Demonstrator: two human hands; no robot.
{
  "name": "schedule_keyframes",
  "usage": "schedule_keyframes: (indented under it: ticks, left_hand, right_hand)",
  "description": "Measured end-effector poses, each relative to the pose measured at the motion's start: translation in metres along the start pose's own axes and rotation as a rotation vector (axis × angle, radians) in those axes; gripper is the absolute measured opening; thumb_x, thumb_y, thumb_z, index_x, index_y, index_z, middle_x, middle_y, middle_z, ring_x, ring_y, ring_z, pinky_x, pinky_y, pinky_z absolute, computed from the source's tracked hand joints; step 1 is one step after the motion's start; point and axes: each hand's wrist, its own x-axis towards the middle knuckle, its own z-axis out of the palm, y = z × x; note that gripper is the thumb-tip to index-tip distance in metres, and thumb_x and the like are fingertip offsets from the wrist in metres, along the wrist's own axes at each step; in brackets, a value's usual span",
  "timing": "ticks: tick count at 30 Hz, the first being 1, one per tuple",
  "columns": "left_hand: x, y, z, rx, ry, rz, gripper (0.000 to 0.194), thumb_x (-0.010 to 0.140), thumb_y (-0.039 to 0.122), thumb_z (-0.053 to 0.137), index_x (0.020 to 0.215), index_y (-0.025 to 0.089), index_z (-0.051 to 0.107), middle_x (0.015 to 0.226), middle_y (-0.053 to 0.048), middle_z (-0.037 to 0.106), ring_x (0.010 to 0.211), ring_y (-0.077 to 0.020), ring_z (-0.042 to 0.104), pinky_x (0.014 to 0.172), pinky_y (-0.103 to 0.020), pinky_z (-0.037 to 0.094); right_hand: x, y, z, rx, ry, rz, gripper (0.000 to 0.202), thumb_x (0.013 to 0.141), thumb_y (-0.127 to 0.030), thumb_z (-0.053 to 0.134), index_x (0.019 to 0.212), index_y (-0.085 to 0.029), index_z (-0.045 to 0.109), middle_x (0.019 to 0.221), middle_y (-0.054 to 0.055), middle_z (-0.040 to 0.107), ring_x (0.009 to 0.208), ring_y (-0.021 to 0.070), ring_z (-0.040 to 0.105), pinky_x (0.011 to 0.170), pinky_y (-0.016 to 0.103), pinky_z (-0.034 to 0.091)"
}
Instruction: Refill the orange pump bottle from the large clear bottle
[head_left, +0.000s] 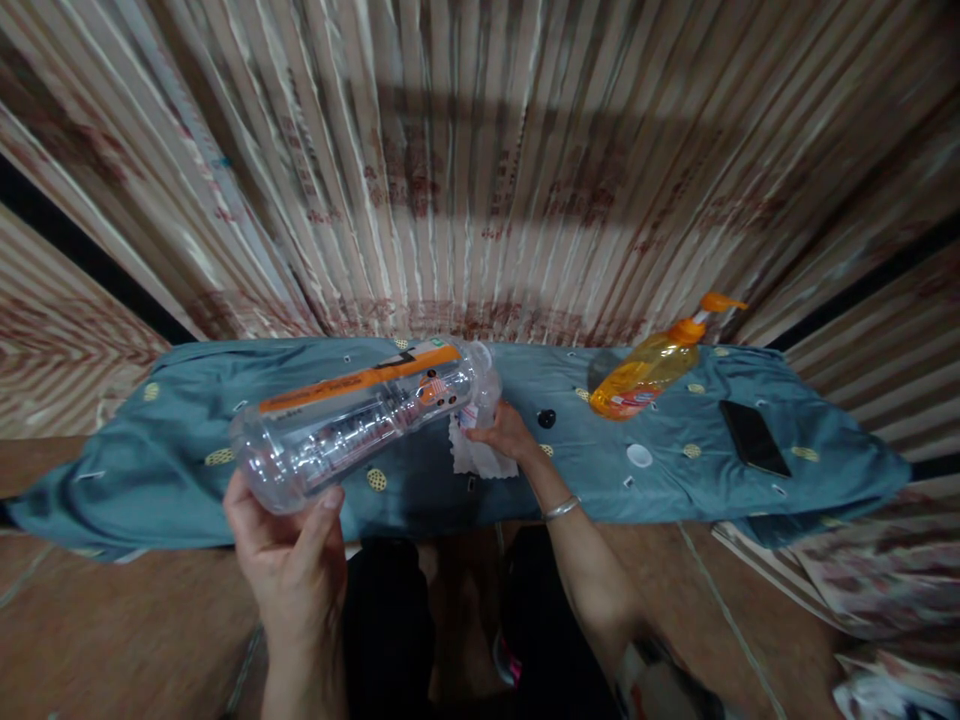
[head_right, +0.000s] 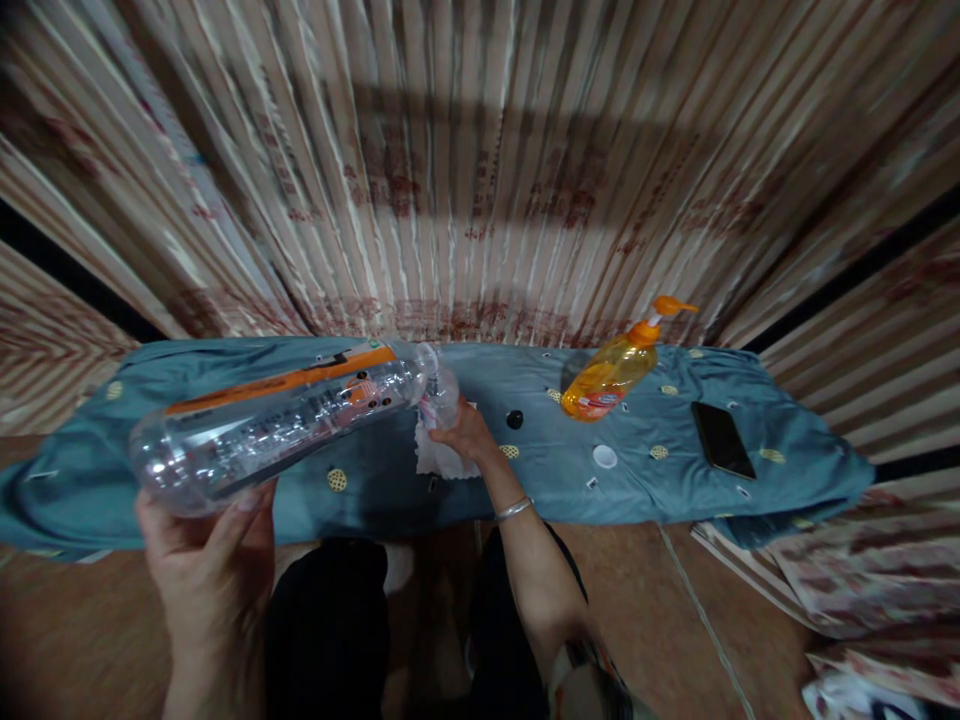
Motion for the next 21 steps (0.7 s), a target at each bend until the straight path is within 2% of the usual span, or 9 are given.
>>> schedule_keyframes:
  ticks: [5, 14, 21]
  left_hand:
    - [0.000, 0.001, 0.001, 0.001, 0.006, -0.006, 0.068, 0.058, 0.024, 0.100, 0.118, 0.035, 0.070, 0.122, 0.001, 0.069, 0.126, -0.0261, 0.063, 0.121, -0.052, 0.041]
    - [0.000, 0.000, 0.000, 0.041, 0.046, -0.022, 0.073, 0.055, 0.030, 0.101, 0.120, 0.032, 0.069, 0.123, -0.001, 0.068, 0.122, -0.0267, 0.064, 0.120, -0.051, 0.043]
    - [0.000, -0.012, -0.008, 0.051, 0.074, -0.019, 0.072, 0.058, 0.032, 0.099, 0.124, 0.032, 0.070, 0.119, -0.001, 0.070, 0.105, -0.0189, 0.067, 0.103, -0.036, 0.055]
  right_hand:
    - [0.000, -0.002, 0.000, -0.003, 0.001, 0.018, 0.051, 0.071, -0.026, 0.088, 0.119, -0.020, 0.072, 0.116, 0.008, 0.081, 0.110, 0.0290, 0.077, 0.093, 0.035, 0.059]
    - [0.000, 0.003, 0.004, 0.035, 0.034, -0.028, 0.050, 0.070, -0.027, 0.087, 0.118, -0.023, 0.072, 0.116, 0.005, 0.081, 0.112, 0.0302, 0.076, 0.098, 0.040, 0.058]
    - [-0.001, 0.002, 0.003, 0.061, -0.006, -0.020, 0.043, 0.070, -0.026, 0.086, 0.111, -0.020, 0.073, 0.111, 0.008, 0.082, 0.106, 0.0304, 0.077, 0.094, 0.039, 0.059]
